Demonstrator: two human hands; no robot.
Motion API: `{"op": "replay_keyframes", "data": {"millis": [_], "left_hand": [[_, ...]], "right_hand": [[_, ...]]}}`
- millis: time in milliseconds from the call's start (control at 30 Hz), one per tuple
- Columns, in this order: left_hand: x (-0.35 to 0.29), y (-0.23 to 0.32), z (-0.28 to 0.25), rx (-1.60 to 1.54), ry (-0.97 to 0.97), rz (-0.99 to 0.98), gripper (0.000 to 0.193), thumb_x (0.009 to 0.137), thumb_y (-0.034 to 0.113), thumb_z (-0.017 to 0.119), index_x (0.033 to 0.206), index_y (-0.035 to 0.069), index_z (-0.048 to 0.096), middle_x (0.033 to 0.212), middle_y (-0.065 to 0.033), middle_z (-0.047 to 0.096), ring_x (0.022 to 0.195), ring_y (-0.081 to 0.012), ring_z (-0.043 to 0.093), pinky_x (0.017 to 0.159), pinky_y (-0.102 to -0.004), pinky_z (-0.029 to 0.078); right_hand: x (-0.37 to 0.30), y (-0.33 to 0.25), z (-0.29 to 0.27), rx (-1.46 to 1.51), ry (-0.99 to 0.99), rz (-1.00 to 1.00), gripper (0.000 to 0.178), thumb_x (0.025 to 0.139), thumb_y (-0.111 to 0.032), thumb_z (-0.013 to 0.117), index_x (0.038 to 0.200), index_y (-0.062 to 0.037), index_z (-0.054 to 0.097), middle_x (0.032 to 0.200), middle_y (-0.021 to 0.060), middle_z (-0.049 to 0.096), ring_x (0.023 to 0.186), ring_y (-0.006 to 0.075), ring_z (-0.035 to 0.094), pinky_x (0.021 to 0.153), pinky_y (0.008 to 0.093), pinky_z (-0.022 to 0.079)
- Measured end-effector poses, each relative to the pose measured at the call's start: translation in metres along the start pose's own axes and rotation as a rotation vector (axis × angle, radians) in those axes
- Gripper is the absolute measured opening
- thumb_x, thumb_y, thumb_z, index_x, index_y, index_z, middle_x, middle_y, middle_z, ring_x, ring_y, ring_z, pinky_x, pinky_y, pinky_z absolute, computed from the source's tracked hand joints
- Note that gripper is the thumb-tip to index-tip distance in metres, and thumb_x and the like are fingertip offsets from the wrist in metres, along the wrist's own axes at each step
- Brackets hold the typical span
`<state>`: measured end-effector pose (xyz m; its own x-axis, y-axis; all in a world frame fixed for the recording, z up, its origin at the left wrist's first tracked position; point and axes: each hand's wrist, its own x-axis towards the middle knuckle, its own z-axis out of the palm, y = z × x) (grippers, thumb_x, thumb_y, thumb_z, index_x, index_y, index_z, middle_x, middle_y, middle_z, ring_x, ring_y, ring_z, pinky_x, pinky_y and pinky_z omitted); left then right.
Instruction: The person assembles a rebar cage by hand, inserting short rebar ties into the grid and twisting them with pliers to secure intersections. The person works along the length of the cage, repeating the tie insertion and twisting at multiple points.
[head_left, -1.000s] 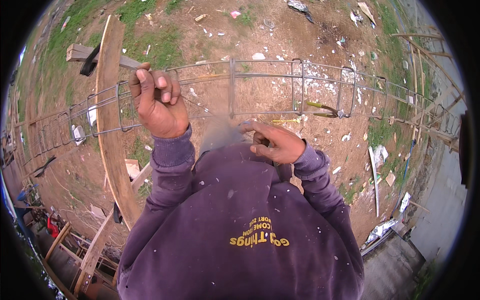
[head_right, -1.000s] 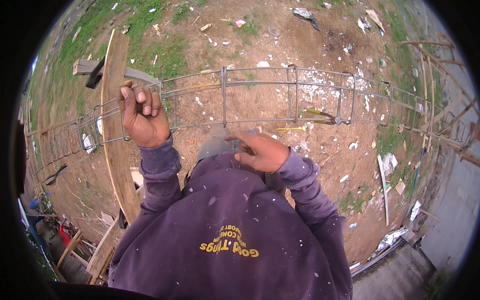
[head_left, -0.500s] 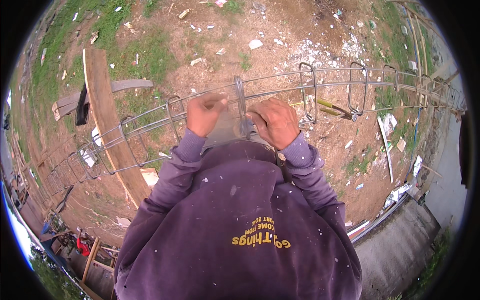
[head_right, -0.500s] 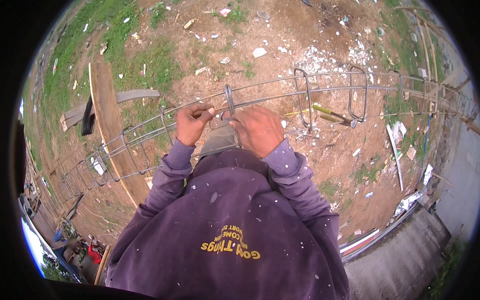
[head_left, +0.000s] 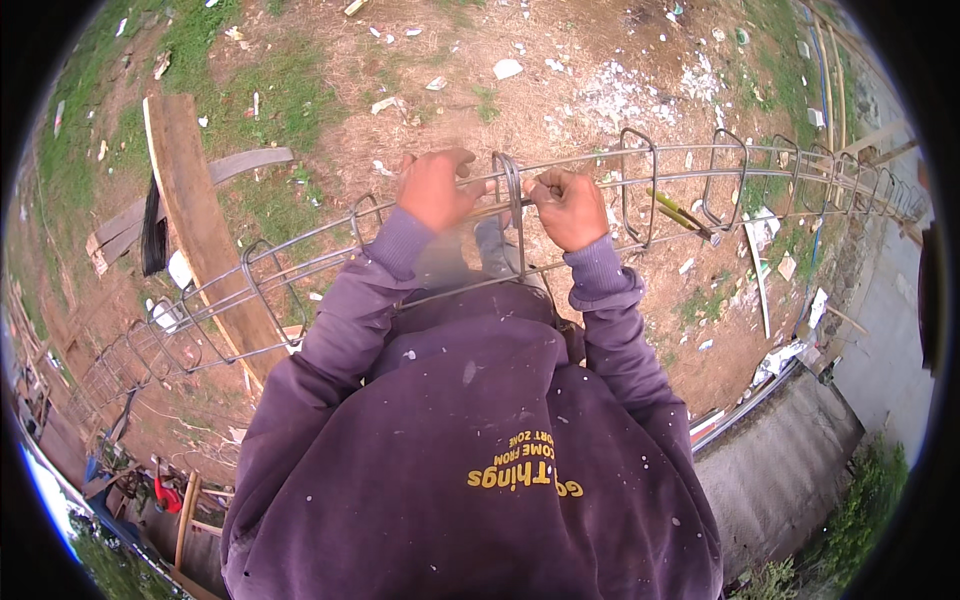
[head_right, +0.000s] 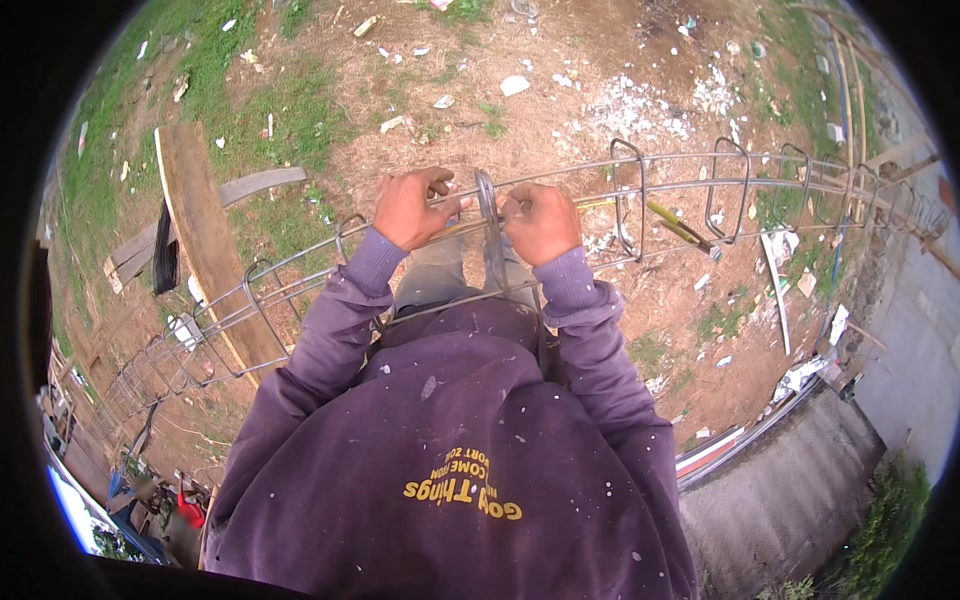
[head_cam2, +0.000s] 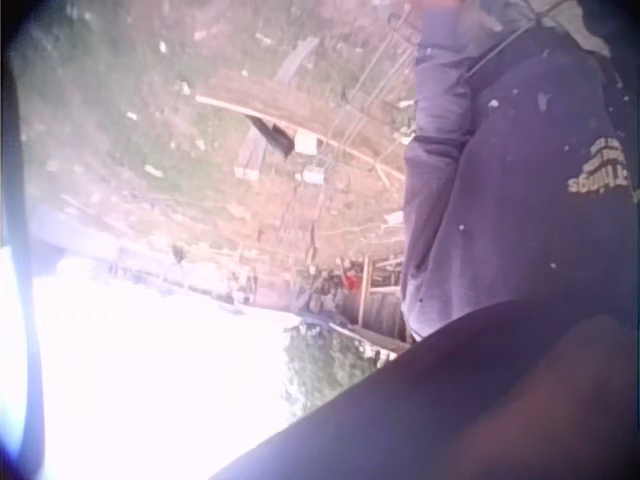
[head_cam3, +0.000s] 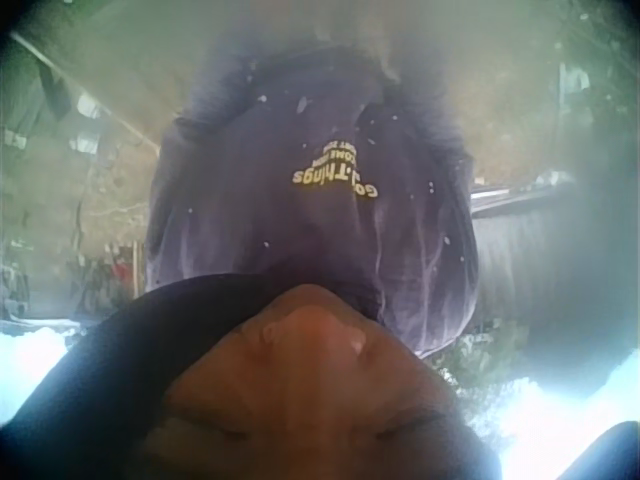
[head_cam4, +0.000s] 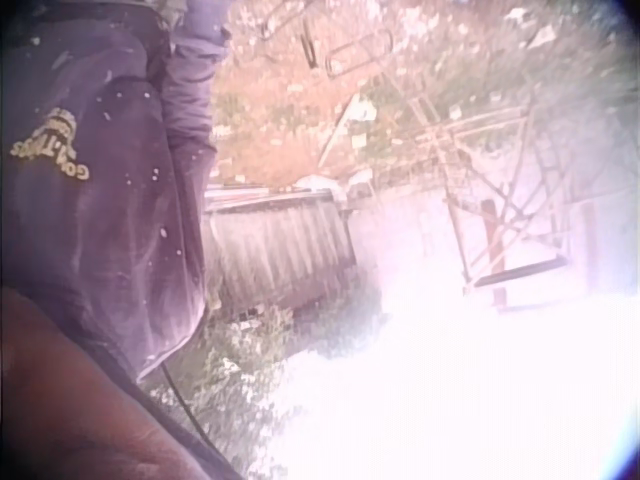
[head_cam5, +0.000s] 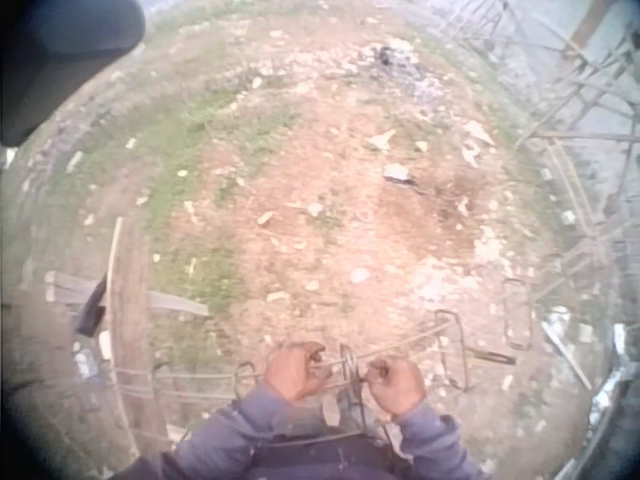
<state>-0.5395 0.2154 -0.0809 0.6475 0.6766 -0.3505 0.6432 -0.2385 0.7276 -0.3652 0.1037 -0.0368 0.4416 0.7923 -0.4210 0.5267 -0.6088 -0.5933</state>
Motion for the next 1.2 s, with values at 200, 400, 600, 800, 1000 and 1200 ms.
{"op": "replay_keyframes", "data": {"millis": [200, 400, 600, 800, 1000, 1200], "left_hand": [[0.035, -0.023, -0.008, -0.461, -0.328, -0.132, 0.035, 0.089, 0.031, 0.068, 0.099, -0.002, 0.073, 0.079, -0.0124, 0.072, 0.071, -0.0232, 0.068, 0.07, -0.0367, 0.052], [0.043, -0.012, -0.016, -0.387, -0.251, 0.0, 0.03, 0.086, 0.029, 0.072, 0.099, 0.003, 0.075, 0.083, -0.0133, 0.073, 0.073, -0.0214, 0.069, 0.071, -0.0349, 0.053], [0.037, 0.008, -0.004, -0.328, -0.052, 0.172, 0.019, 0.085, 0.019, 0.072, 0.099, 0.007, 0.075, 0.09, -0.014, 0.074, 0.076, -0.0264, 0.07, 0.07, -0.0341, 0.054], [0.032, 0.011, 0.017, -0.309, 0.26, 0.513, 0.015, 0.088, 0.016, 0.069, 0.099, 0.006, 0.072, 0.085, -0.0137, 0.072, 0.071, -0.0326, 0.068, 0.065, -0.0387, 0.054], [0.023, 0.015, 0.018, -0.272, 0.134, 0.298, 0.016, 0.089, 0.017, 0.069, 0.1, 0.005, 0.072, 0.086, -0.0143, 0.072, 0.071, -0.0303, 0.07, 0.064, -0.0376, 0.054], [0.01, 0.025, 0.032, -0.292, 0.258, 0.195, 0.017, 0.09, 0.017, 0.07, 0.098, 0.003, 0.074, 0.088, -0.0138, 0.074, 0.072, -0.0241, 0.072, 0.063, -0.0337, 0.055]], "right_hand": [[-0.007, -0.028, -0.01, -0.162, 0.012, -0.049, 0.021, 0.088, -0.024, 0.065, 0.092, -0.0035, 0.07, 0.07, 0.0199, 0.065, 0.067, 0.0373, 0.064, 0.066, 0.0457, 0.049], [-0.017, -0.048, -0.018, -0.251, 0.075, -0.064, 0.017, 0.088, -0.022, 0.065, 0.088, -0.0054, 0.067, 0.071, 0.0198, 0.066, 0.069, 0.0399, 0.065, 0.066, 0.0483, 0.049], [-0.036, -0.061, -0.025, -0.317, 0.081, -0.149, 0.015, 0.088, -0.02, 0.065, 0.09, -0.0052, 0.063, 0.068, 0.0183, 0.064, 0.062, 0.0381, 0.064, 0.057, 0.0481, 0.048], [-0.032, -0.067, -0.034, -0.412, 0.011, -0.313, 0.012, 0.087, -0.017, 0.064, 0.092, -0.0063, 0.063, 0.065, 0.0162, 0.062, 0.061, 0.0359, 0.064, 0.056, 0.0472, 0.048], [0.03, -0.045, -0.066, -0.467, -0.134, -0.46, 0.013, 0.086, -0.02, 0.067, 0.09, -0.008, 0.069, 0.069, 0.0151, 0.066, 0.064, 0.0347, 0.065, 0.061, 0.0448, 0.05], [0.154, 0.003, -0.041, -0.433, -0.588, -0.293, 0.031, 0.074, -0.036, 0.082, 0.093, -0.0118, 0.077, 0.085, 0.0105, 0.071, 0.084, 0.0247, 0.068, 0.077, 0.0407, 0.052]]}}
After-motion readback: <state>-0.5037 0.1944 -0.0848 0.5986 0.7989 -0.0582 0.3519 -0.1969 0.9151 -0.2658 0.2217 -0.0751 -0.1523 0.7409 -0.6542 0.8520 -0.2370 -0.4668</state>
